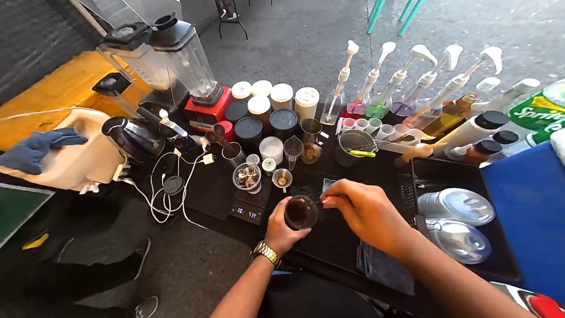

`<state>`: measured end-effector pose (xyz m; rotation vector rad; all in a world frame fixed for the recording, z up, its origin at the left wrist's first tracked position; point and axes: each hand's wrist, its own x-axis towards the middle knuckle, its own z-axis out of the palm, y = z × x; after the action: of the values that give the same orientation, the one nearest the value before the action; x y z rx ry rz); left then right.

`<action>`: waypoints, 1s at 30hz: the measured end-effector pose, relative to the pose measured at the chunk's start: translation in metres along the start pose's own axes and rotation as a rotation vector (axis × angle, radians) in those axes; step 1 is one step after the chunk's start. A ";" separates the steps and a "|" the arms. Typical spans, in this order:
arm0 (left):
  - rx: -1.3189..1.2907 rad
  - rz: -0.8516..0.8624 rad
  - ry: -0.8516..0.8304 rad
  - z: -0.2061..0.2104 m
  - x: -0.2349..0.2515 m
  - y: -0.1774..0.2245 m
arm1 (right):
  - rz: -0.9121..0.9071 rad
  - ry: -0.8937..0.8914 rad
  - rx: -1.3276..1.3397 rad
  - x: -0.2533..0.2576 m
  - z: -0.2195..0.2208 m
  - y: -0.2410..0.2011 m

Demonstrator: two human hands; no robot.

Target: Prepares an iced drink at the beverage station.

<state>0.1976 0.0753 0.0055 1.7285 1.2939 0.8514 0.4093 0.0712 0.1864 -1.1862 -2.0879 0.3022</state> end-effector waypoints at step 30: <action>0.061 0.018 -0.050 -0.010 0.008 0.022 | 0.001 0.018 -0.055 0.016 -0.023 0.001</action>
<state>0.1999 0.0816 0.0299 1.7998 1.2853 0.7814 0.4205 0.0817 0.2099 -1.2175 -2.0917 0.2352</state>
